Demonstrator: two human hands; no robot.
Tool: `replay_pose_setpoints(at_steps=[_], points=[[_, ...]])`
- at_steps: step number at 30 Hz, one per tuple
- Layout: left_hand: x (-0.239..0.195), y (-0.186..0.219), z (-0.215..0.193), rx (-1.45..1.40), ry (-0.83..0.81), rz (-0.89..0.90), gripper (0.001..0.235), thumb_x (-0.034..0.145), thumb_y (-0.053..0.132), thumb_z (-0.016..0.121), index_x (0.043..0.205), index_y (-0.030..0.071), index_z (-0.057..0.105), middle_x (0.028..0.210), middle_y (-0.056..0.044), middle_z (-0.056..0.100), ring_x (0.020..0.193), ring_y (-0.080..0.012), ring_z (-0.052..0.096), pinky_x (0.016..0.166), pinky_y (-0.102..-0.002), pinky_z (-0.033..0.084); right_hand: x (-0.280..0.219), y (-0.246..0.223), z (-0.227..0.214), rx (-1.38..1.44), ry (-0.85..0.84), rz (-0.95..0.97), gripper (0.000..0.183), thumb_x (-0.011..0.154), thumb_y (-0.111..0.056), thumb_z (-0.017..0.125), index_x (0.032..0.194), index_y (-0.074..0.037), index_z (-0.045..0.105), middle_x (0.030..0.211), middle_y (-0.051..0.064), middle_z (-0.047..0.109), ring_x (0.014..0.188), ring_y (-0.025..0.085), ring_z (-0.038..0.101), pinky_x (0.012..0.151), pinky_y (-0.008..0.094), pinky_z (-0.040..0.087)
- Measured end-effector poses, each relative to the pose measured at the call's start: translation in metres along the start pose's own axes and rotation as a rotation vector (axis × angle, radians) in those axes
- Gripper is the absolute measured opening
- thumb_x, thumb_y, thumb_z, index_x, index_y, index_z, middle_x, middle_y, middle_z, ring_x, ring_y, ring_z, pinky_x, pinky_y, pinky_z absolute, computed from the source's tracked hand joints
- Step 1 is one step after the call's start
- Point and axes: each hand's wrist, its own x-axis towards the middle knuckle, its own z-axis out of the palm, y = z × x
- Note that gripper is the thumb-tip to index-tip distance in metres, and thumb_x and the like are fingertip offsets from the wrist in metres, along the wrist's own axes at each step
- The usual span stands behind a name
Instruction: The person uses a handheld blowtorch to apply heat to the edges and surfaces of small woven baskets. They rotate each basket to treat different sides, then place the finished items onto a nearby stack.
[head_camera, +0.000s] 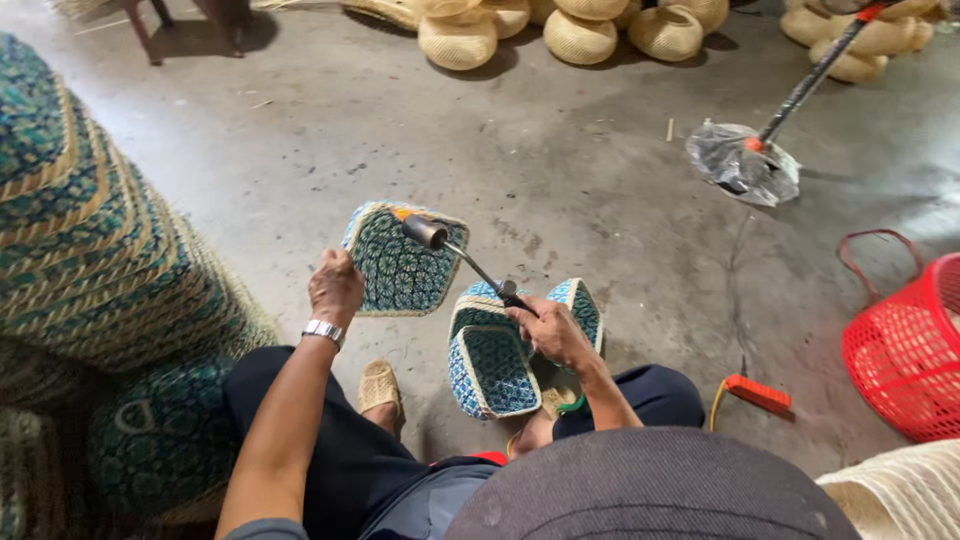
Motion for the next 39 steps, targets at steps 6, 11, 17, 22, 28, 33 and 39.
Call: replay_pose_setpoints(at_steps=[6,11,17,22,28,33,39], points=[[0.007,-0.008,-0.041,0.202,-0.031,0.148,0.017,0.092,0.007,0.058,0.108,0.002,0.061,0.111,-0.019,0.063,0.095,-0.0381,0.070,0.076,-0.048,0.060,-0.008,0.001,-0.027,0.069,-0.031,0.191,0.025,0.098,-0.025,0.063,0.109,-0.006,0.076,0.061,-0.001,0.059,0.044,0.007,0.049,0.039,0.025,0.039],[0.013,-0.011,-0.044,0.289,-0.014,0.242,0.021,0.092,0.007,0.057,0.113,0.003,0.061,0.112,-0.015,0.063,0.099,-0.0335,0.069,0.071,-0.047,0.061,-0.005,0.006,-0.044,0.130,-0.173,0.159,0.027,0.100,-0.028,0.061,0.108,-0.005,0.075,0.063,-0.003,0.062,0.045,0.004,0.051,0.039,0.023,0.040],[0.016,-0.038,-0.055,0.124,0.085,0.212,0.020,0.091,0.011,0.059,0.110,0.005,0.061,0.109,-0.016,0.063,0.099,-0.0365,0.068,0.077,-0.049,0.059,-0.008,0.005,-0.069,0.060,-0.168,0.309,0.033,0.100,-0.033,0.060,0.106,-0.003,0.073,0.062,-0.001,0.061,0.043,0.006,0.049,0.037,0.024,0.037],[0.013,-0.054,-0.042,0.006,0.137,0.134,0.017,0.089,0.011,0.063,0.105,0.005,0.064,0.104,-0.017,0.065,0.097,-0.0385,0.067,0.082,-0.049,0.057,-0.010,0.020,-0.072,0.260,-0.198,0.238,0.028,0.099,-0.032,0.061,0.109,-0.008,0.073,0.063,-0.003,0.062,0.044,0.003,0.050,0.038,0.022,0.036],[0.005,-0.065,-0.005,-0.061,0.303,-0.034,0.010,0.079,0.010,0.064,0.082,0.002,0.068,0.091,-0.020,0.069,0.086,-0.0385,0.067,0.079,-0.046,0.057,-0.009,0.033,-0.068,0.227,-0.119,0.199,0.032,0.099,-0.031,0.062,0.110,-0.004,0.074,0.063,-0.002,0.063,0.042,0.004,0.048,0.037,0.023,0.035],[-0.017,-0.049,0.025,-0.426,0.099,-0.342,0.014,0.076,0.016,0.070,0.078,0.002,0.071,0.073,-0.017,0.072,0.064,-0.0284,0.071,0.062,-0.038,0.056,-0.006,0.047,-0.046,0.147,-0.084,0.180,0.039,0.097,-0.029,0.063,0.130,-0.009,0.067,0.062,-0.001,0.061,0.043,0.006,0.048,0.039,0.024,0.039],[-0.060,0.028,0.055,-0.881,-0.103,-0.609,0.019,0.085,0.013,0.068,0.077,-0.004,0.068,0.067,-0.015,0.072,0.056,-0.0224,0.073,0.051,-0.035,0.060,0.012,0.025,0.021,-0.226,-0.027,-0.059,0.036,0.102,-0.032,0.058,0.130,-0.013,0.069,0.072,0.004,0.070,0.057,0.013,0.059,0.051,0.030,0.048]])
